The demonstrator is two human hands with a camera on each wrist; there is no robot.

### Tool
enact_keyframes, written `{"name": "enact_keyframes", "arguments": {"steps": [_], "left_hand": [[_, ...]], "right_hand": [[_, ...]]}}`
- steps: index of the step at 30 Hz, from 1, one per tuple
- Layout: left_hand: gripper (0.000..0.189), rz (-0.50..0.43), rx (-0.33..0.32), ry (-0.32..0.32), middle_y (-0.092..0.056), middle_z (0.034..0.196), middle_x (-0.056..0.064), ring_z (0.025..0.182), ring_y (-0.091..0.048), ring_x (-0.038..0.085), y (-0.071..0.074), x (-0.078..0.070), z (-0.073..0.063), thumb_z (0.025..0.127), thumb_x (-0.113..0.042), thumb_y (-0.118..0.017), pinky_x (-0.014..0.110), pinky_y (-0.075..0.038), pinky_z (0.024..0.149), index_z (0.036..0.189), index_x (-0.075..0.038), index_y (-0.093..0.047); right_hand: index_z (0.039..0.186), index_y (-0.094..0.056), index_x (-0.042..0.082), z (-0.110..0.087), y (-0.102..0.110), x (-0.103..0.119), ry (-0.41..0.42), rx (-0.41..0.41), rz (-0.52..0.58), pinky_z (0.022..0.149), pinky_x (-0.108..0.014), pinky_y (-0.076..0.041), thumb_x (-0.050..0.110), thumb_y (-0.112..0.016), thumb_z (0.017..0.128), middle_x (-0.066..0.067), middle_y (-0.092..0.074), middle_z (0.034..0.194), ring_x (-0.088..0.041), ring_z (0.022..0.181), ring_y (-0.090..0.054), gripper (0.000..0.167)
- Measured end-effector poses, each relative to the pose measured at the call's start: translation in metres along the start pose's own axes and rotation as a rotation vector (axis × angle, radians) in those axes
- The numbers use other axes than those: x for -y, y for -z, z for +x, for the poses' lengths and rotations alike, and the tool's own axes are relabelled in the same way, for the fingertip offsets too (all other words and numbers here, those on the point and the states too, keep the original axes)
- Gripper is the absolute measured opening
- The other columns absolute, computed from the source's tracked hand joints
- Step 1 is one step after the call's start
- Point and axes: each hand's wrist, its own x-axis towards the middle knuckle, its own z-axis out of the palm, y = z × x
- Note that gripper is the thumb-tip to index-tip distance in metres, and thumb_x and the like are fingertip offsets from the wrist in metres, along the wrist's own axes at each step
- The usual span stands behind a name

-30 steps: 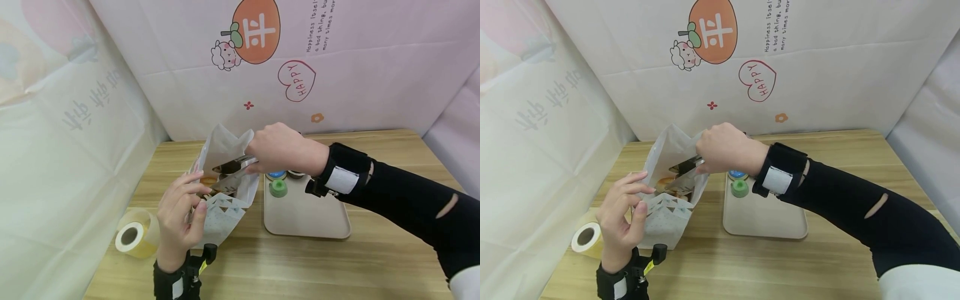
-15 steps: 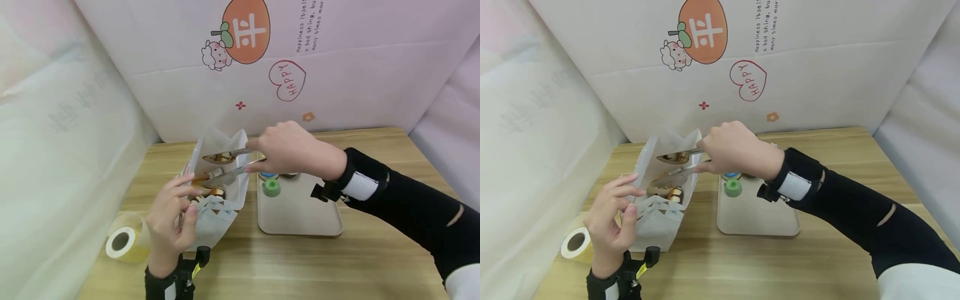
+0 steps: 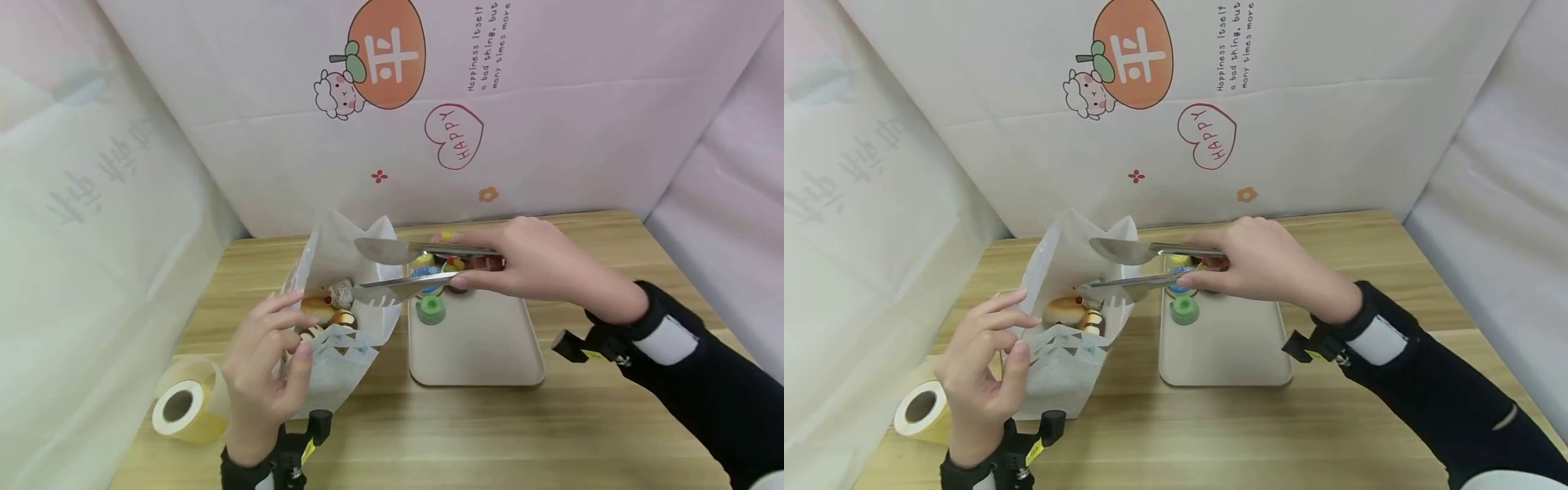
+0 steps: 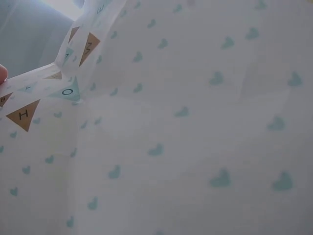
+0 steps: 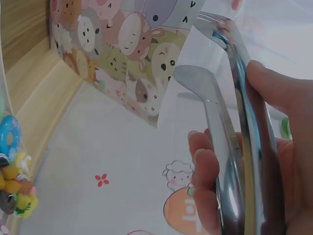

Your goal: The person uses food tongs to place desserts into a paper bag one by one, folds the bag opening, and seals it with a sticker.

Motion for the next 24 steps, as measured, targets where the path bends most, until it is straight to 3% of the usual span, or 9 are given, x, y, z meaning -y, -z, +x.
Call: {"name": "enact_keyframes", "arguments": {"steps": [6, 10, 13, 18, 24], "left_hand": [[0.047, 0.006, -0.003, 0.002, -0.065, 0.065, 0.018, 0.079, -0.067, 0.039, 0.001, 0.0, 0.0, 0.095, -0.02, -0.053, 0.034, -0.052, 0.103, 0.054, -0.003, -0.04], [0.047, 0.007, -0.003, 0.003, -0.065, 0.065, 0.018, 0.079, -0.067, 0.039, 0.001, 0.0, 0.0, 0.096, -0.02, -0.053, 0.034, -0.052, 0.103, 0.054, -0.003, -0.04], [0.048, 0.008, -0.006, 0.0, -0.064, 0.065, 0.017, 0.079, -0.067, 0.039, 0.0, 0.001, 0.001, 0.096, -0.02, -0.053, 0.034, -0.052, 0.103, 0.053, -0.003, -0.039], [0.047, 0.011, 0.001, 0.006, -0.065, 0.065, 0.017, 0.079, -0.067, 0.039, 0.001, 0.001, 0.001, 0.095, -0.02, -0.053, 0.034, -0.052, 0.103, 0.053, -0.003, -0.039], [0.047, 0.017, 0.012, 0.015, -0.065, 0.066, 0.017, 0.08, -0.067, 0.039, 0.003, 0.001, 0.0, 0.095, -0.02, -0.053, 0.034, -0.052, 0.104, 0.053, -0.003, -0.04]], "right_hand": [[0.121, -0.068, 0.019, -0.019, -0.005, -0.019, -0.035, -0.088, 0.048, 0.05, -0.019, -0.034, 0.042, -0.073, 0.085, 0.012, -0.051, 0.062, -0.001, 0.054, -0.043, 0.043], [0.124, -0.067, 0.013, -0.029, -0.009, -0.029, -0.064, -0.088, 0.055, 0.051, -0.019, -0.034, 0.04, -0.074, 0.085, 0.011, -0.049, 0.062, -0.001, 0.055, -0.042, 0.048], [0.128, -0.065, 0.016, -0.035, -0.013, -0.037, -0.083, -0.084, 0.08, 0.05, -0.019, -0.034, 0.038, -0.074, 0.085, 0.011, -0.049, 0.062, 0.0, 0.054, -0.041, 0.05], [0.124, -0.067, 0.018, -0.042, -0.024, -0.048, -0.155, -0.053, 0.116, 0.048, -0.02, -0.035, 0.04, -0.075, 0.084, 0.01, -0.052, 0.063, -0.001, 0.053, -0.043, 0.046], [0.123, -0.067, 0.018, -0.046, -0.046, -0.056, -0.281, 0.04, 0.164, 0.047, -0.021, -0.036, 0.052, -0.073, 0.082, 0.007, -0.056, 0.065, -0.005, 0.053, -0.045, 0.054]]}}
